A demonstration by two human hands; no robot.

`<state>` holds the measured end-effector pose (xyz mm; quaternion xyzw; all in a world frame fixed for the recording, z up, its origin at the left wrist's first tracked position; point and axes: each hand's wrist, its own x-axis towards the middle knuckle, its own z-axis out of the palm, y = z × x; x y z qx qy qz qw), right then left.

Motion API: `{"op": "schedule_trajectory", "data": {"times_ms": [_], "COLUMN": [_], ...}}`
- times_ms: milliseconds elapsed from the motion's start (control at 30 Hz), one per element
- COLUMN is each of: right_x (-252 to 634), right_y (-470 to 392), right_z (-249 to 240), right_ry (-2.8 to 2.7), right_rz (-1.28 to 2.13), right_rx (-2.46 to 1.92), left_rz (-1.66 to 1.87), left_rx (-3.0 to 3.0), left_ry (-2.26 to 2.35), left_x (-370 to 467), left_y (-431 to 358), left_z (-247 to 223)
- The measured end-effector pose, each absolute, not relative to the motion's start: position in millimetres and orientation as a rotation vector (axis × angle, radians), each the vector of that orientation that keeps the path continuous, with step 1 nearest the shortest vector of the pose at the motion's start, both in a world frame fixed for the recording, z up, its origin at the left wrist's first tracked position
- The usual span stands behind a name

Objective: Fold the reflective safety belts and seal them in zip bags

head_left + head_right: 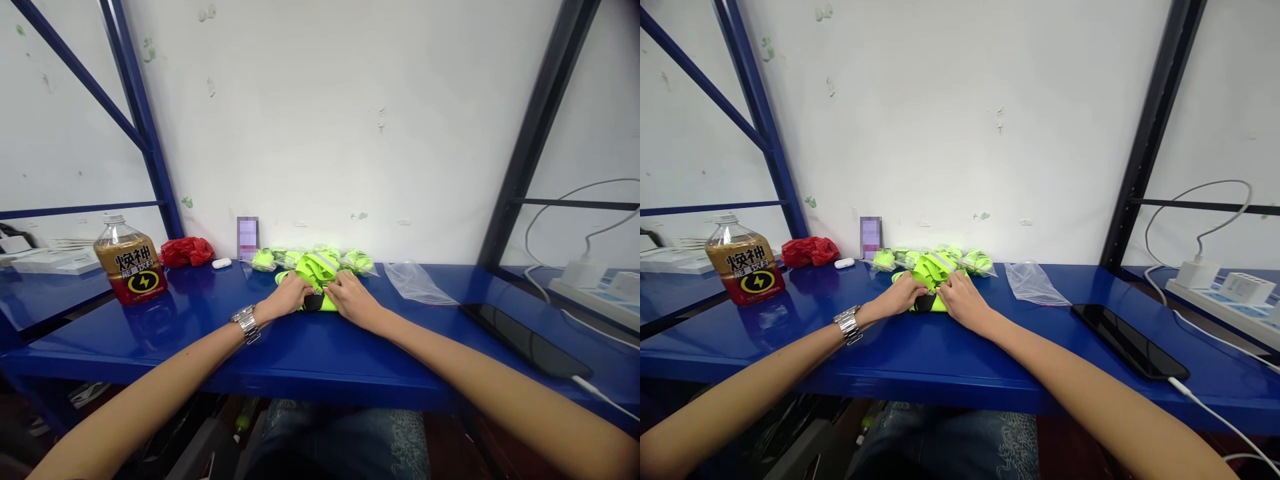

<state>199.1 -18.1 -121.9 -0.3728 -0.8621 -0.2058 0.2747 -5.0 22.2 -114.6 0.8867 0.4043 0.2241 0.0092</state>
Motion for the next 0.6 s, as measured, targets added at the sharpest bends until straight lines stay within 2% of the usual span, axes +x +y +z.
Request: {"op": "schedule_trajectory", "data": {"times_ms": [200, 600], "right_x": [199, 214], "right_y": [-36, -14], "right_z": [-116, -131], "right_ry": [-2.512, -2.492], "right_rz": [-0.666, -0.321], "right_rx": [-0.979, -1.089], "left_rz": [0.823, 0.517], "left_rx": [2.967, 3.123], "left_ry": [1.359, 1.049], "left_x": [-6, -21], "left_y": [11, -10], "left_z": [-126, -114]}}
